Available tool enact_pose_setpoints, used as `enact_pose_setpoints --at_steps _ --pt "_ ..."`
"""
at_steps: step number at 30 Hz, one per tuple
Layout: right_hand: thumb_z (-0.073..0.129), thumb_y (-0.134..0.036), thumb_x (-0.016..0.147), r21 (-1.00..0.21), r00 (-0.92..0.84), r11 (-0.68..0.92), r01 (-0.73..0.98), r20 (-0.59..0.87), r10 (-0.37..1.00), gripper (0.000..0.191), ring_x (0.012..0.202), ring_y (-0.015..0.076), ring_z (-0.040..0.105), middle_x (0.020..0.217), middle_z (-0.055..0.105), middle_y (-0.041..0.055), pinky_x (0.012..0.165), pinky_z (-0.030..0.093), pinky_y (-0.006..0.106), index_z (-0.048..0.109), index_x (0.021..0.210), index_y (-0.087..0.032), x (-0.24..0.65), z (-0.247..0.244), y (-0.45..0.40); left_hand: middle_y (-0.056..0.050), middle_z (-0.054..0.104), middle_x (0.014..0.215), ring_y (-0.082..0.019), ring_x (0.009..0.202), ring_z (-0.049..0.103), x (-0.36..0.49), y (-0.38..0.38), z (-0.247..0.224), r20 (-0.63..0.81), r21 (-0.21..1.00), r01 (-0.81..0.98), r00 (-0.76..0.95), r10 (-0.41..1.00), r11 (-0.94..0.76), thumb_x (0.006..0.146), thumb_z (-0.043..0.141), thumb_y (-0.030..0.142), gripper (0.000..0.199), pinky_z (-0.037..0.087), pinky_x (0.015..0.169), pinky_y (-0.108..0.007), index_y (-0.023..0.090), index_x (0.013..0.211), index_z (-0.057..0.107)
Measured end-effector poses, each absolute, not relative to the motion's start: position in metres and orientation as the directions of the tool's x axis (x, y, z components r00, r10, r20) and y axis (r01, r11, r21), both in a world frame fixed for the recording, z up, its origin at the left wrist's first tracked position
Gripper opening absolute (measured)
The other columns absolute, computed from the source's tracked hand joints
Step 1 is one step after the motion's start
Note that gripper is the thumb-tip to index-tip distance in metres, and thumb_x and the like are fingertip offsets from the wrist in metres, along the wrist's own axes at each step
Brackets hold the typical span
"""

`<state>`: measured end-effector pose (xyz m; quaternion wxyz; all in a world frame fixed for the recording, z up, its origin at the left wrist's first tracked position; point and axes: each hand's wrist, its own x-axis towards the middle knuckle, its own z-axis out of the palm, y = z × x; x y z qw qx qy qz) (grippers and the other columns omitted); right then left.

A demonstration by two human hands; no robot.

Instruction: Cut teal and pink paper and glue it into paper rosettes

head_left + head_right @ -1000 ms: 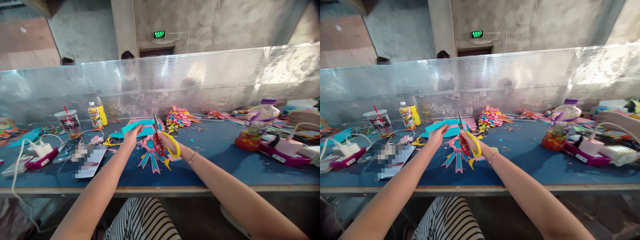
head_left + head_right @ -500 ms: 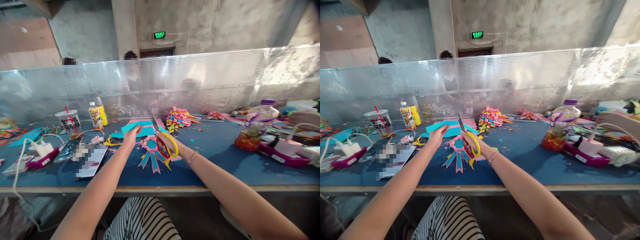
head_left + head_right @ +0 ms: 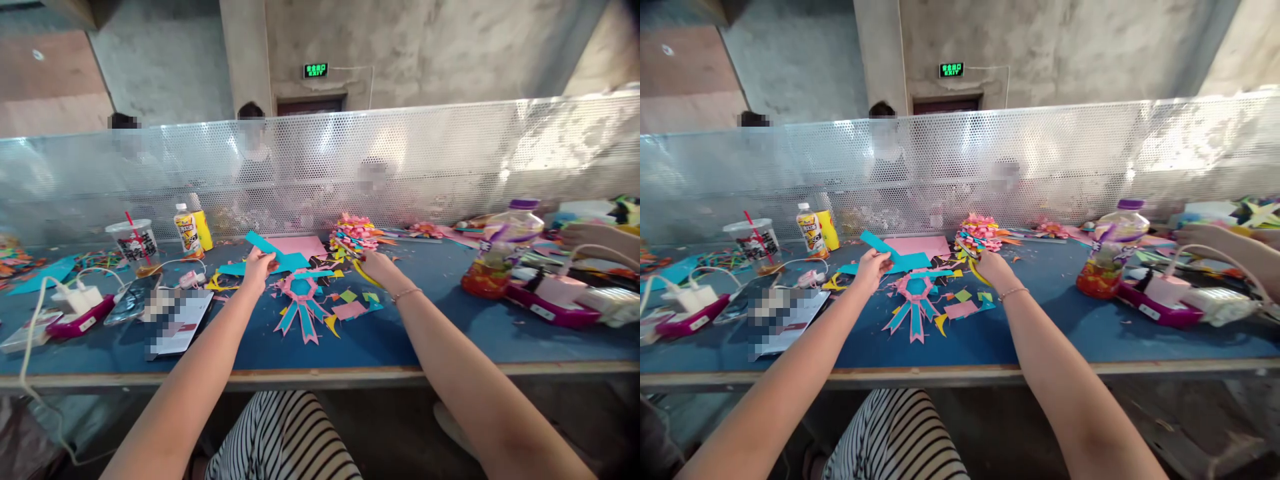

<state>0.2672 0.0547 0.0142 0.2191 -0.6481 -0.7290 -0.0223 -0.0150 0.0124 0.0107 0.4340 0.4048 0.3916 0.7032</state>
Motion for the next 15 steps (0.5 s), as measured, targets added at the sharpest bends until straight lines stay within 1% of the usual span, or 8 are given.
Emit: enact_pose_setpoints --at_steps 4,7,12,15 --pt "0.05 -0.026 0.072 -0.082 -0.063 0.082 0.993 0.214 0.975 0.03 0.088 0.0264 0.06 0.092 0.064 0.0191 0.067 0.042 0.026 0.063 0.091 -0.007 0.278 0.006 0.061 0.002 0.056 0.054 -0.009 0.046 0.052 -0.014 0.011 0.01 0.185 0.928 -0.275 -0.242 0.952 -0.25 0.054 0.065 0.024 0.02 0.044 0.045 -0.021 0.016 0.064 0.05" --pt "0.05 -0.024 0.07 -0.002 -0.07 0.071 0.997 0.187 0.98 0.034 0.089 0.0257 0.06 0.094 0.064 0.0197 0.068 0.043 0.026 0.063 0.094 -0.004 0.277 0.005 0.062 0.002 0.056 0.055 -0.01 0.047 0.053 -0.014 0.012 0.007 0.17 0.944 -0.246 -0.206 0.964 -0.219 0.054 0.065 0.026 0.02 0.044 0.046 -0.022 0.016 0.066 0.052" --pt "0.054 -0.022 0.066 0.027 -0.089 0.086 0.996 0.186 0.978 0.034 0.088 0.026 0.06 0.095 0.064 0.0197 0.069 0.043 0.028 0.064 0.094 -0.005 0.279 0.003 0.065 0.001 0.057 0.058 -0.009 0.05 0.053 -0.015 0.016 0.002 0.184 0.958 -0.186 -0.186 0.965 -0.218 0.051 0.07 0.027 0.025 0.045 0.05 -0.021 0.015 0.066 0.056" --pt "0.058 -0.027 0.064 0.017 -0.09 0.089 0.996 0.2 0.976 0.034 0.085 0.0256 0.061 0.092 0.065 0.0186 0.067 0.043 0.028 0.065 0.091 -0.008 0.281 0.001 0.065 0.0 0.059 0.061 -0.01 0.053 0.055 -0.013 0.015 0.002 0.199 0.963 -0.149 -0.165 0.966 -0.224 0.049 0.072 0.027 0.027 0.046 0.051 -0.023 0.015 0.067 0.057"
